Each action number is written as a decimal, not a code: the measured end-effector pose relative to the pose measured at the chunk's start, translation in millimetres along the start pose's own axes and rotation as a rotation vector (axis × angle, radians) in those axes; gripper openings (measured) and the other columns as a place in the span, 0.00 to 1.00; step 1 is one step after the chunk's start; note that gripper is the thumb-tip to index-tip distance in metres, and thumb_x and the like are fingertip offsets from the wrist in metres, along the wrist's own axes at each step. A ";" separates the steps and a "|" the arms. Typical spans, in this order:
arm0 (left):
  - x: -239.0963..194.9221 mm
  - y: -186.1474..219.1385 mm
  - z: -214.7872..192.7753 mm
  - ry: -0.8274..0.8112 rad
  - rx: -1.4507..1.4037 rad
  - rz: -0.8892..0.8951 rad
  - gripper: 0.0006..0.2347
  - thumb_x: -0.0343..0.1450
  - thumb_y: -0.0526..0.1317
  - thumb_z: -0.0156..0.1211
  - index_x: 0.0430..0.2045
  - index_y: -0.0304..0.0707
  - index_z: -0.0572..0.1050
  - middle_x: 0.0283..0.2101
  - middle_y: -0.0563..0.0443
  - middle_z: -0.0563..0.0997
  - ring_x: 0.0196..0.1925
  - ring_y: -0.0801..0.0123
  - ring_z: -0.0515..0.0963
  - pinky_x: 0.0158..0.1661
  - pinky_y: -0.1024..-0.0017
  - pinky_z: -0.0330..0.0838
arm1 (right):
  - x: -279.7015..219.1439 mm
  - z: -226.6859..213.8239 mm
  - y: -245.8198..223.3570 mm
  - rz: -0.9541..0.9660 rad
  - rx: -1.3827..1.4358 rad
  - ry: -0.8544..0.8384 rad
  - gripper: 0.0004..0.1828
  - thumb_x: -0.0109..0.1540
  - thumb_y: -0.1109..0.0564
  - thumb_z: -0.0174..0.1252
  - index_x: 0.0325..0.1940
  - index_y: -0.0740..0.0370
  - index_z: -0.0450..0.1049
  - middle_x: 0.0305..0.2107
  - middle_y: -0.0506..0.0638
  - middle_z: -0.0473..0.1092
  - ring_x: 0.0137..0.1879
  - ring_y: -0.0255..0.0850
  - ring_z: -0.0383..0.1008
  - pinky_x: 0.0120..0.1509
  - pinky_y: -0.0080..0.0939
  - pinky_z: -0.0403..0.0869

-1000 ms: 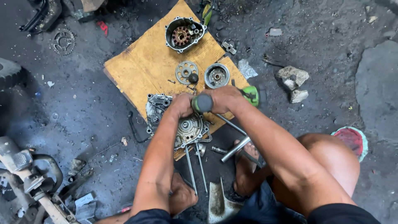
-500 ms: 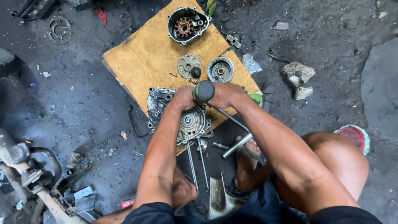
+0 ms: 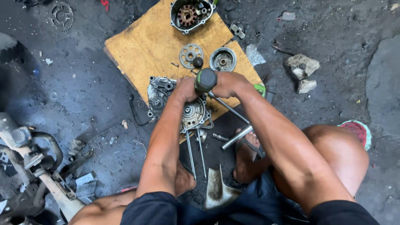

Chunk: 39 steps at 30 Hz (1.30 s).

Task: Disassembling a motorcycle engine using an impact driver and hand tools on a workshop floor

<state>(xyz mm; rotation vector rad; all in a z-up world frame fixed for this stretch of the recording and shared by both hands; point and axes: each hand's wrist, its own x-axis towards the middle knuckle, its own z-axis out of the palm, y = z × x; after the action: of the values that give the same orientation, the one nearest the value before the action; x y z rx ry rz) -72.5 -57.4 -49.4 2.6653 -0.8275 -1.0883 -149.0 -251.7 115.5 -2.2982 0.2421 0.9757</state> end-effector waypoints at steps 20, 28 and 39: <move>-137.5 91.2 -113.0 0.773 -0.089 0.219 0.13 0.77 0.54 0.51 0.49 0.52 0.70 0.39 0.47 0.82 0.40 0.46 0.81 0.30 0.49 0.69 | -46.0 -95.1 43.5 -0.284 0.527 0.037 0.23 0.48 0.61 0.73 0.47 0.59 0.81 0.44 0.45 0.80 0.47 0.35 0.77 0.54 0.35 0.75; -245.3 104.7 -132.0 0.655 0.072 0.103 0.27 0.75 0.54 0.58 0.65 0.38 0.66 0.62 0.39 0.76 0.61 0.46 0.72 0.57 0.49 0.65 | -41.9 -85.7 75.0 -0.528 0.528 0.019 0.33 0.47 0.65 0.72 0.58 0.58 0.76 0.53 0.50 0.78 0.58 0.39 0.77 0.68 0.40 0.73; -387.6 1.3 -142.8 0.646 0.078 -0.144 0.17 0.73 0.44 0.62 0.56 0.44 0.77 0.52 0.38 0.82 0.56 0.38 0.79 0.58 0.46 0.69 | -65.3 -8.2 81.8 -0.333 0.184 0.028 0.38 0.48 0.53 0.73 0.59 0.74 0.74 0.53 0.71 0.74 0.64 0.65 0.71 0.71 0.60 0.70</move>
<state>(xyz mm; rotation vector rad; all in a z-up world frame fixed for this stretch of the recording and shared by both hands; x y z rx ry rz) -202.5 141.5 288.5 2.8895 -0.5582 -0.1655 -222.5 -325.8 126.9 -2.0984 -0.0388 0.7208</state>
